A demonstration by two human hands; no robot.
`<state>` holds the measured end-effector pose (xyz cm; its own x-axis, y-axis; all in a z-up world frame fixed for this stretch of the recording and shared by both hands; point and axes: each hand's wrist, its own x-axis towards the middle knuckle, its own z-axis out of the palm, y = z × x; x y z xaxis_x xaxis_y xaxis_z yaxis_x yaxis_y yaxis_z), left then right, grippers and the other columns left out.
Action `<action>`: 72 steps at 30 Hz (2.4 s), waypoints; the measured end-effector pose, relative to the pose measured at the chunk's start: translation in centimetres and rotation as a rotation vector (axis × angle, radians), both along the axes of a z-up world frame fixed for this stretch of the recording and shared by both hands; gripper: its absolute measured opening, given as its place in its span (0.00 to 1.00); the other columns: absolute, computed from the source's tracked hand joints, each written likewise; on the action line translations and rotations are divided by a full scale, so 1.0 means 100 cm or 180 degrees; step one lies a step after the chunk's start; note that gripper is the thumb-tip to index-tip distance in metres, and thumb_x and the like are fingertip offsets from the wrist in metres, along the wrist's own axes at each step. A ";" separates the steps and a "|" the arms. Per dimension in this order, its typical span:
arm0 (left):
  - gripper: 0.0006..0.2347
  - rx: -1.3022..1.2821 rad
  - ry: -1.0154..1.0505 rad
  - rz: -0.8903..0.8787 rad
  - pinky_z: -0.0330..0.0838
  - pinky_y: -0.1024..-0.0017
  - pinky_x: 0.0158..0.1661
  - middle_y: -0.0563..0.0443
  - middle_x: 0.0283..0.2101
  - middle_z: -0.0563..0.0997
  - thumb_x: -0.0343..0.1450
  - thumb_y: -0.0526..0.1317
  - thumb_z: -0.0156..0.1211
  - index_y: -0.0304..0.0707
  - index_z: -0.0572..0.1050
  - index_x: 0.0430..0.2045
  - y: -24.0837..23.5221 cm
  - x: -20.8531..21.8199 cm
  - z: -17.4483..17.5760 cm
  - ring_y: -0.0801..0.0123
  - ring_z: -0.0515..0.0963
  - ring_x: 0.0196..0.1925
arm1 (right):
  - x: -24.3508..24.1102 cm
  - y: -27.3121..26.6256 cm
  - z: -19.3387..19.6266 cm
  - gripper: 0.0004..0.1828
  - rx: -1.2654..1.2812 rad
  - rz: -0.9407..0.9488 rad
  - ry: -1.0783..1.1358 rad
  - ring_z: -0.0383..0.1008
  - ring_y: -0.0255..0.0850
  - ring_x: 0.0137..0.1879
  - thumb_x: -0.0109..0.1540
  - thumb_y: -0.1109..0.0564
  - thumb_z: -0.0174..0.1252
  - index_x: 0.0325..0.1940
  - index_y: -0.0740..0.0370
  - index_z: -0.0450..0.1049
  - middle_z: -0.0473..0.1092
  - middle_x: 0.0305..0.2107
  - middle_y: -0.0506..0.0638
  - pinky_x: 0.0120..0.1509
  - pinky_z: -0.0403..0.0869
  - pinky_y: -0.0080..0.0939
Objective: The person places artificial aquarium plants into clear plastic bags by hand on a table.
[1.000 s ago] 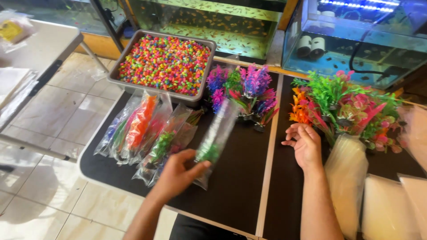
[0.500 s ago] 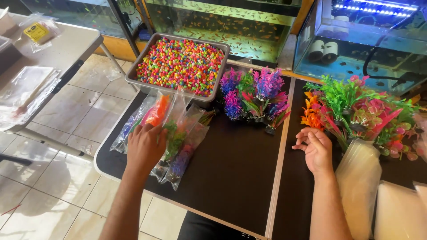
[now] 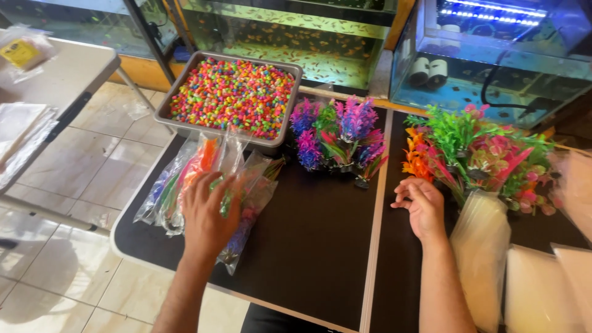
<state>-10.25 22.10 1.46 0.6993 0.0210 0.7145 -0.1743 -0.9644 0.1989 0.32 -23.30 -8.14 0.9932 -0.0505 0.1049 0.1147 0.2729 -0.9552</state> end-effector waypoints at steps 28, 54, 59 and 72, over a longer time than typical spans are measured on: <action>0.07 -0.3706 0.1979 -0.1903 0.77 0.72 0.26 0.45 0.26 0.82 0.74 0.36 0.57 0.33 0.81 0.38 -0.246 0.096 -0.046 0.69 0.82 0.24 | -0.089 -0.158 0.068 0.08 -0.5013 -0.1875 0.1223 0.78 0.56 0.48 0.66 0.53 0.59 0.50 0.44 0.76 0.73 0.38 0.51 0.55 0.76 0.60; 0.07 -0.3072 0.2346 -0.1729 0.67 0.75 0.27 0.65 0.19 0.74 0.72 0.44 0.57 0.45 0.81 0.32 -0.241 0.095 -0.033 0.80 0.69 0.19 | -0.105 -0.172 0.111 0.05 -0.2763 -0.1221 0.1405 0.79 0.38 0.52 0.63 0.61 0.64 0.34 0.64 0.75 0.81 0.43 0.55 0.60 0.72 0.38; 0.07 -0.3206 0.2415 -0.1927 0.66 0.77 0.28 0.65 0.21 0.76 0.72 0.44 0.57 0.46 0.81 0.33 -0.241 0.093 -0.032 0.82 0.69 0.21 | -0.108 -0.175 0.111 0.06 -0.2296 -0.0770 0.0594 0.76 0.42 0.46 0.59 0.69 0.57 0.30 0.62 0.69 0.77 0.41 0.58 0.47 0.73 0.39; 0.19 -0.4022 0.3240 -0.3281 0.76 0.70 0.44 0.37 0.37 0.85 0.76 0.47 0.55 0.27 0.78 0.51 -0.239 0.090 -0.019 0.64 0.82 0.39 | -0.040 0.016 0.087 0.09 -0.1692 -0.0360 0.0348 0.75 0.38 0.20 0.59 0.62 0.68 0.40 0.69 0.77 0.78 0.25 0.60 0.20 0.75 0.33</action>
